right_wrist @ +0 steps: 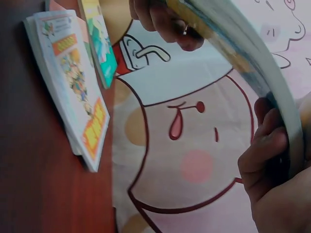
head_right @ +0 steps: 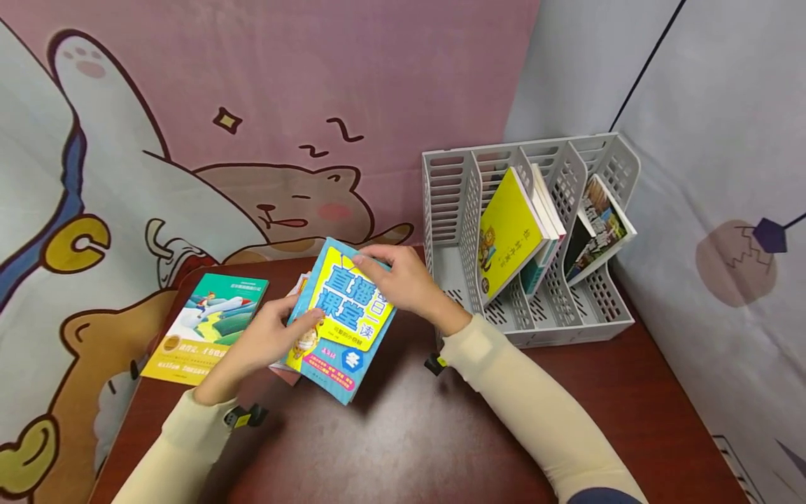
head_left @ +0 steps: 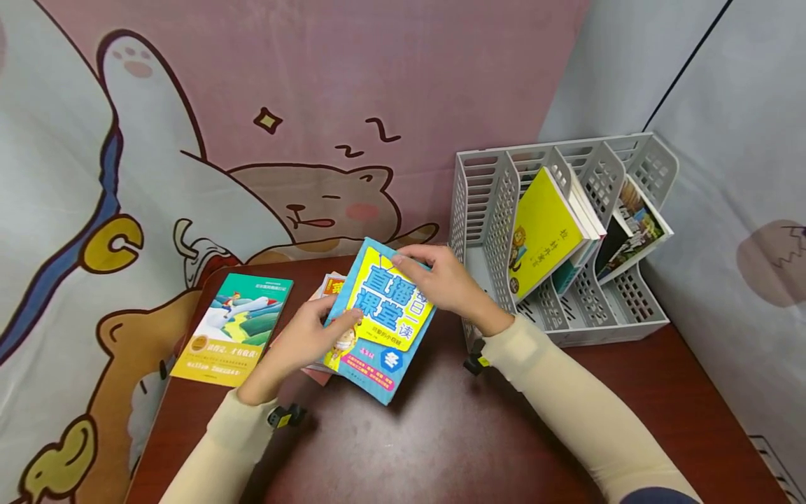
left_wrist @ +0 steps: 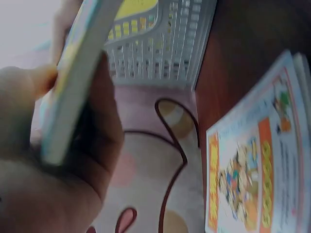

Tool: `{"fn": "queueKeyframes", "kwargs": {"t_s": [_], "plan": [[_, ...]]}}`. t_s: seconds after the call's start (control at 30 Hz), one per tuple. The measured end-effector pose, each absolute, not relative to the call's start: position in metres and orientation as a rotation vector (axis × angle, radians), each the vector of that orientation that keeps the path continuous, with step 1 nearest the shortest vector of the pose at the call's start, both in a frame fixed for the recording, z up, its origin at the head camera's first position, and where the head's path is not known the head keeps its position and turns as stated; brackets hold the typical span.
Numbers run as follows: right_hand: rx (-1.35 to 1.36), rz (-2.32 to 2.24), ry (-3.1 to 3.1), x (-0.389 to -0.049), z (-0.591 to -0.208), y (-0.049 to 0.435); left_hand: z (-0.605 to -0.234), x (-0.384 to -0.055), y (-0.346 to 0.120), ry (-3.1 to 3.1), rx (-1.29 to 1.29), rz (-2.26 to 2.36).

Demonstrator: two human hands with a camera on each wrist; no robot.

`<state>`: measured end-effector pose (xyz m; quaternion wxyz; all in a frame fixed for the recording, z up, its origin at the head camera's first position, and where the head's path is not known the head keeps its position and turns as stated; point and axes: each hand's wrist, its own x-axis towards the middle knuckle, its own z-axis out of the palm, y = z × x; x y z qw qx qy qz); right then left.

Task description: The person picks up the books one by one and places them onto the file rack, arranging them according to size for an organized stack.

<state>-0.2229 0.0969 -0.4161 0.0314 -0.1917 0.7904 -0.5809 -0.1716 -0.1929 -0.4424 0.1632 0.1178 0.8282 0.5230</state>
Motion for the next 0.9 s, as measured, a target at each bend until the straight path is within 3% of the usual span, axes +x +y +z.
{"fn": "queueKeyframes", "kwargs": {"t_s": [0.5,0.9], "plan": [[-0.285,-2.152,2.345,-0.222,-0.414,0.113,-0.428,-0.164,-0.162,2.417,0.353,1.674],[-0.281,-1.957,2.015,-0.179,-0.444,0.098,-0.436,-0.165,-0.144,2.5,0.36,1.949]]}}
